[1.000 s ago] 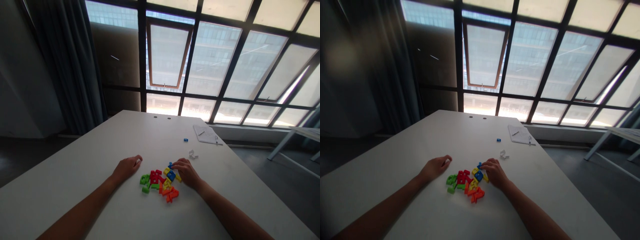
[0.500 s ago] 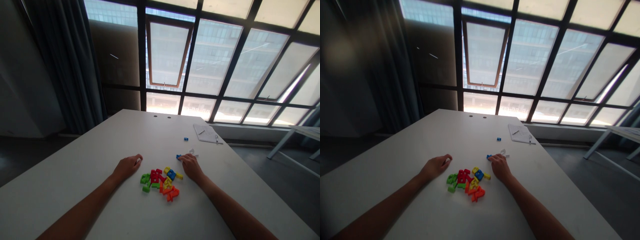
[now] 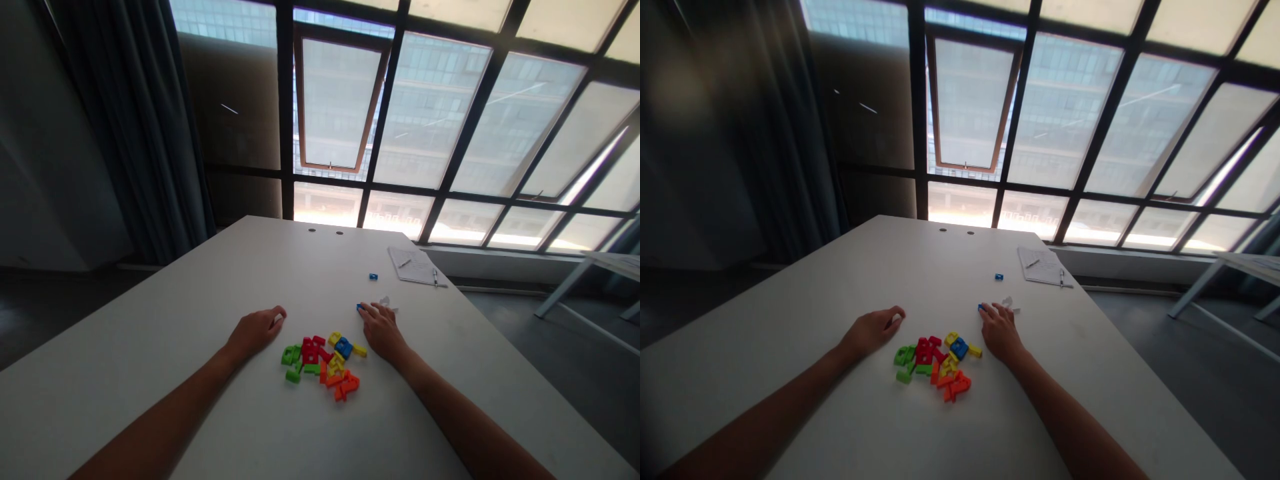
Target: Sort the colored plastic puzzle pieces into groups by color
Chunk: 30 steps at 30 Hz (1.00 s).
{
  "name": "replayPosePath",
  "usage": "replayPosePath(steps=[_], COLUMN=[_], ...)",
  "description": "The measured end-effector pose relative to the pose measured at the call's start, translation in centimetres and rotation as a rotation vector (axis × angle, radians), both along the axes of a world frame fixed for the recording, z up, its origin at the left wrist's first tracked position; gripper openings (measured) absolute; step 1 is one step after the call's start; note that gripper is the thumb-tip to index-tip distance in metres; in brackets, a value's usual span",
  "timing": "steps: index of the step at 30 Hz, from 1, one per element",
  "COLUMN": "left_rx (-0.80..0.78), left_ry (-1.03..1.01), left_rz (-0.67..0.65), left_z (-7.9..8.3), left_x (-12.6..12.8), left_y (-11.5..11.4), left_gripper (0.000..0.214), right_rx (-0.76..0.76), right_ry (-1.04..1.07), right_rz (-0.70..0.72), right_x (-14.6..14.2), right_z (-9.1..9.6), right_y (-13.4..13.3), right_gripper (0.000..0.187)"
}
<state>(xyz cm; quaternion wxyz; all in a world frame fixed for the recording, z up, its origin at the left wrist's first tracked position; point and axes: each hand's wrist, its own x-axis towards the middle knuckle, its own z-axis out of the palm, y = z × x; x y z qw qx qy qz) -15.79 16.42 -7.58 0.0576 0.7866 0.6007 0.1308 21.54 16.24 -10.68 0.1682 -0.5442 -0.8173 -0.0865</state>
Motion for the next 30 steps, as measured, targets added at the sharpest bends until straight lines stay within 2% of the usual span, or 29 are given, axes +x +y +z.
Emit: replayPosePath(steps=[7,12,19,24,30], left_rx=[-0.005,-0.014,-0.018,-0.028,-0.03], left_ry=[-0.002,-0.001,-0.013,-0.024,-0.029], left_rz=[0.003,0.011,-0.002,-0.001,0.004], left_z=[0.1,0.4,0.5,0.5,0.4], left_x=[0.1,0.2,0.2,0.1,0.1], left_y=[-0.1,-0.2,-0.2,-0.3,-0.2], left_gripper=[0.023,0.024,0.024,0.023,0.024], right_rx=[-0.06,-0.163,-0.24,-0.262,-0.245], right_ry=[-0.136,-0.19,-0.202,-0.21,-0.19], right_rz=[-0.04,-0.157,-0.295,-0.312,-0.293], right_x=[-0.6,-0.4,1.8,2.5,2.4], right_z=[1.1,1.9,2.6,2.5,3.0], right_y=[2.2,6.1,10.9,12.2,12.5], right_gripper=[0.049,0.046,0.049,0.05,0.048])
